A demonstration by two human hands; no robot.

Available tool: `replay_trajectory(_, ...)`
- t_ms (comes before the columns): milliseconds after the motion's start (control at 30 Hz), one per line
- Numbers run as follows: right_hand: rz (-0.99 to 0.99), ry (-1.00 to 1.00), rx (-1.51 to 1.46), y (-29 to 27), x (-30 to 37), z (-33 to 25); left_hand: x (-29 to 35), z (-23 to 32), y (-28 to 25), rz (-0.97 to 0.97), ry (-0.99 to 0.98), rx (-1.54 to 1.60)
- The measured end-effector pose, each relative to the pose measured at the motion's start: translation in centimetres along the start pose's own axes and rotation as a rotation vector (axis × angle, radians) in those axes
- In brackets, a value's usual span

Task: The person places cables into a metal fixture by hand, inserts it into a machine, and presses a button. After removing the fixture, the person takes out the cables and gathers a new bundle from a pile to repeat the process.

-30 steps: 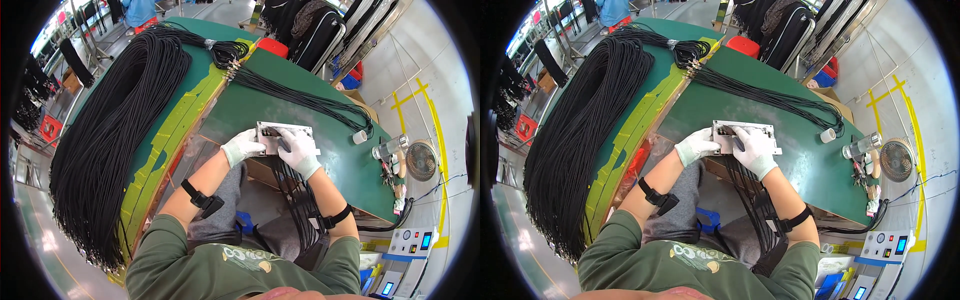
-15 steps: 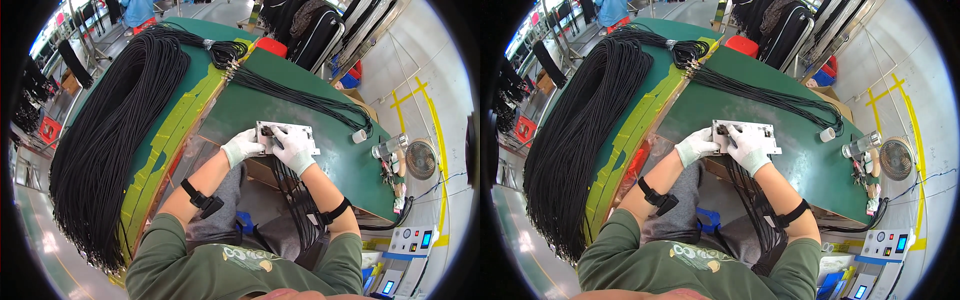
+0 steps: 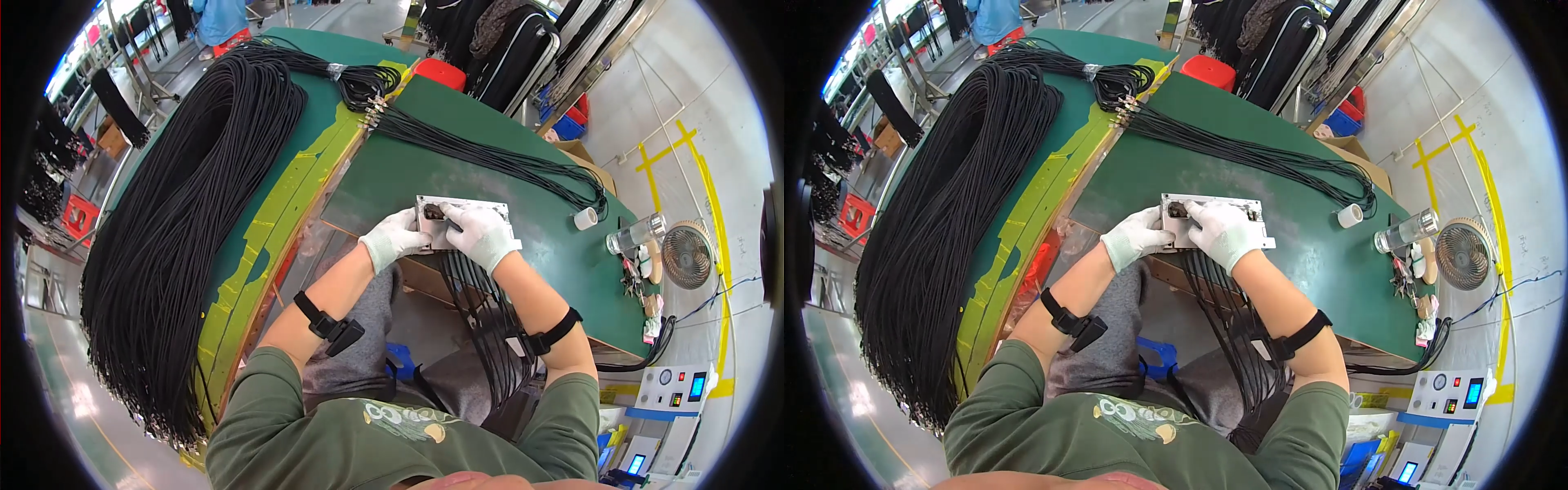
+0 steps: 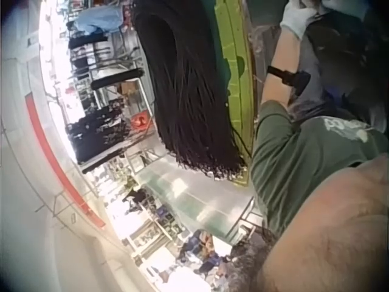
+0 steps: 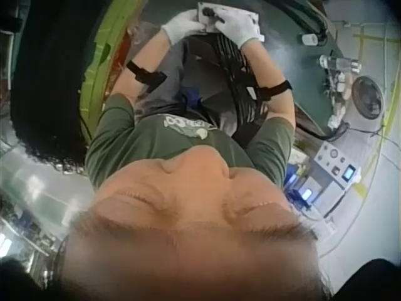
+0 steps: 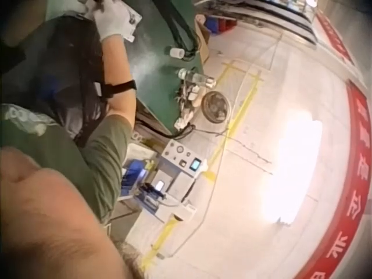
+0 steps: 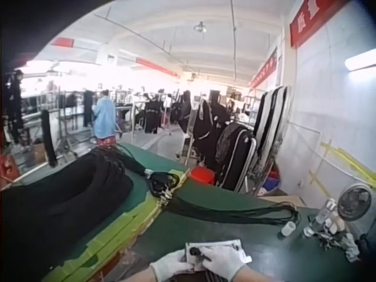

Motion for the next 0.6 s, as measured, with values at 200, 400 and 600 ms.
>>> replay_trajectory(200, -0.071, 0.126, -0.285, -1.8, 0.2, 0.6, -0.3, 0.2, 0.1, -0.017, 0.014, 0.064)
replay_trajectory(400, -0.026, 0.059, -0.344, -1.4, 0.6, 1.0, -0.3, -0.1, 0.1, -0.024, 0.007, 0.127)
replay_trajectory(600, 0.173, 0.025, 0.089, -0.8, 1.4, -0.1, -0.5, -0.3, 0.1, -0.044, 0.051, 0.206)
Point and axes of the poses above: each hand's wrist, its own x-axis away from the middle knuckle, its own y-axis out of the palm, z = x × y, the point moved 4 cm from there along -x, towards the middle knuckle, and after that the axes turned 12 degrees about -z, right-handed, at the moved point
